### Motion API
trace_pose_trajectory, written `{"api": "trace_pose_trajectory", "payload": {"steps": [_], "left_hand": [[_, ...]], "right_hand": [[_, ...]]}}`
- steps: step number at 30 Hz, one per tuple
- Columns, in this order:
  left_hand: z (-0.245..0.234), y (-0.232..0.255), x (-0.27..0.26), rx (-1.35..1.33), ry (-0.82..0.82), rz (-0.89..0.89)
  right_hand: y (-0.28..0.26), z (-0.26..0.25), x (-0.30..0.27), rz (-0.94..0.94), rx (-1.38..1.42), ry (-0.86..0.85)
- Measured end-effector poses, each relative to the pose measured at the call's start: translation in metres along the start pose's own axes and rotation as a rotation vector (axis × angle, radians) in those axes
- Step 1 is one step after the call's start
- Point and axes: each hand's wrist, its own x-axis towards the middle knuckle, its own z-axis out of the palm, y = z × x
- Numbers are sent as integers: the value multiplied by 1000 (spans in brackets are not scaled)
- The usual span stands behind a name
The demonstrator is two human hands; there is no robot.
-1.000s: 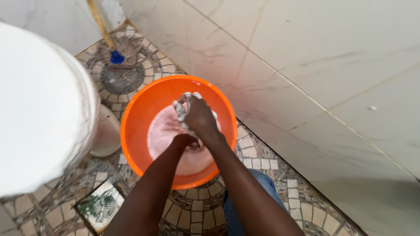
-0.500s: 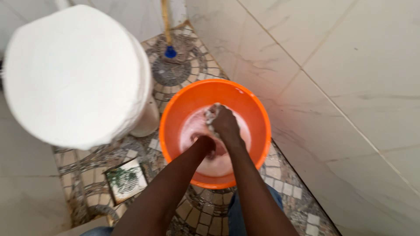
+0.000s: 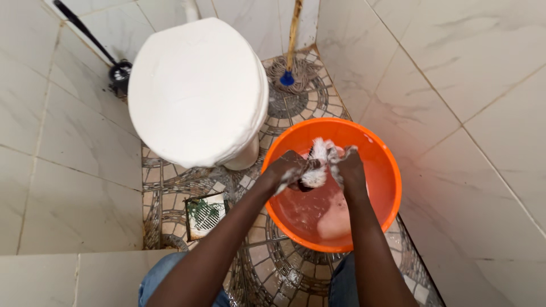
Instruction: The person cleans a toilet by scrubbing the water tank with a brush and cloth, rinsing the cloth in a bucket of soapy water, and scrubbing the toilet lid and seat.
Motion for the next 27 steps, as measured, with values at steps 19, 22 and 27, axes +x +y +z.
{"api": "trace_pose_trajectory", "payload": {"steps": [19, 22, 27], "left_hand": [[-75, 123, -177, 309, 832, 215], [-115, 109, -174, 496, 1145, 393], [-182, 76, -161, 639, 1285, -135]], "right_hand": [[-75, -11, -36, -129, 307, -239], [-94, -25, -40, -142, 229, -220], [-167, -22, -41, -215, 65, -292]]}}
